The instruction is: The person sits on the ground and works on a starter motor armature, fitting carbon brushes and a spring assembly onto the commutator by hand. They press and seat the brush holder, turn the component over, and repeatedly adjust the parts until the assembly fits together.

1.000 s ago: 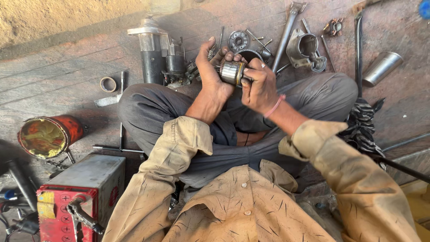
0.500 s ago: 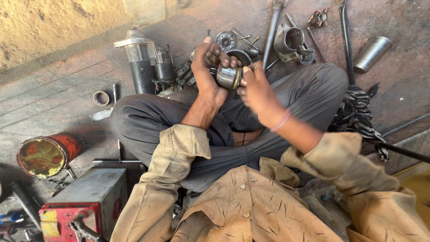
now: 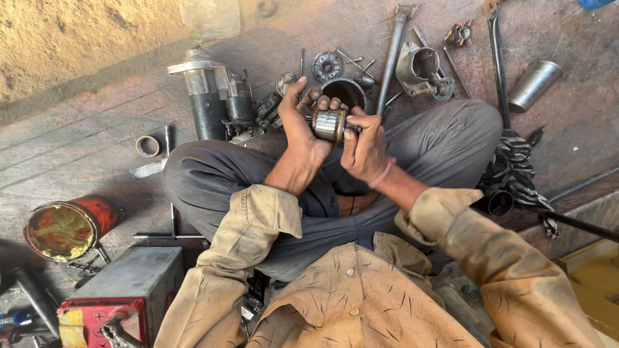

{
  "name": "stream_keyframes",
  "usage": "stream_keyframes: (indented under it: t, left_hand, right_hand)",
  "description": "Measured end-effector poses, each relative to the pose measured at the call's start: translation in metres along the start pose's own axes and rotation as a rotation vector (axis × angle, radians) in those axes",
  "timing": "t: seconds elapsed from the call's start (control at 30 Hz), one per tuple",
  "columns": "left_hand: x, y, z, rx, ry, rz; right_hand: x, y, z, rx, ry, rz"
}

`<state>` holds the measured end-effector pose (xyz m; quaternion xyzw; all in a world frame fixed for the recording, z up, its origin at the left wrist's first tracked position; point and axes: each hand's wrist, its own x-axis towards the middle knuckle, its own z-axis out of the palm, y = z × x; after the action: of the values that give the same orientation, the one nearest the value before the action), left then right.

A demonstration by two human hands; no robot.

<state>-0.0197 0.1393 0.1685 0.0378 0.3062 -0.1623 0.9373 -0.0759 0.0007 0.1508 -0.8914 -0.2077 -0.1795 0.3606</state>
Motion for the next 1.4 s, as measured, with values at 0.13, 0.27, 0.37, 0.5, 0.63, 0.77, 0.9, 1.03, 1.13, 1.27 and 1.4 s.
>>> stream_keyframes:
  t: [0.13,0.27,0.37,0.5,0.63,0.77,0.9,1.03,1.13,1.27,1.4]
  left_hand:
    - [0.001,-0.002,-0.005,0.053,-0.048,0.05]
    - [0.002,-0.008,-0.006,0.084,-0.057,0.103]
    - [-0.003,-0.01,-0.002,0.172,-0.124,0.217]
    - [-0.009,-0.003,0.007,0.448,-0.303,0.231]
    - [-0.003,0.002,0.013,0.699,-0.533,0.337]
    - [0.009,0.0,0.007,0.364,-0.238,0.346]
    - [0.019,0.013,-0.008,0.011,0.013,0.179]
    - [0.019,0.018,-0.014,-0.07,-0.002,0.092]
    - [0.018,0.016,-0.01,-0.091,-0.041,0.031]
    - [0.011,0.017,-0.007,-0.079,-0.051,0.026]
    - [0.004,0.022,-0.005,-0.143,-0.101,0.003]
  right_hand:
    - [-0.01,-0.018,0.005,0.206,0.017,0.372]
    - [0.004,-0.03,0.0,0.277,0.041,0.427]
    - [0.019,-0.032,-0.005,0.839,0.008,1.402]
    - [0.039,-0.001,-0.035,1.797,-0.439,1.703]
    - [0.036,0.002,-0.043,1.847,-0.403,1.666]
    - [0.029,-0.027,-0.009,0.859,0.002,1.095]
    - [0.034,-0.031,0.013,-0.028,0.008,0.029]
    - [0.056,0.002,-0.005,-0.138,-0.133,-0.384]
    - [0.07,0.013,-0.023,-0.226,-0.107,-0.51]
    - [0.082,0.006,-0.034,-0.375,-0.071,-0.645]
    - [0.084,0.003,-0.029,-0.357,-0.191,-0.683]
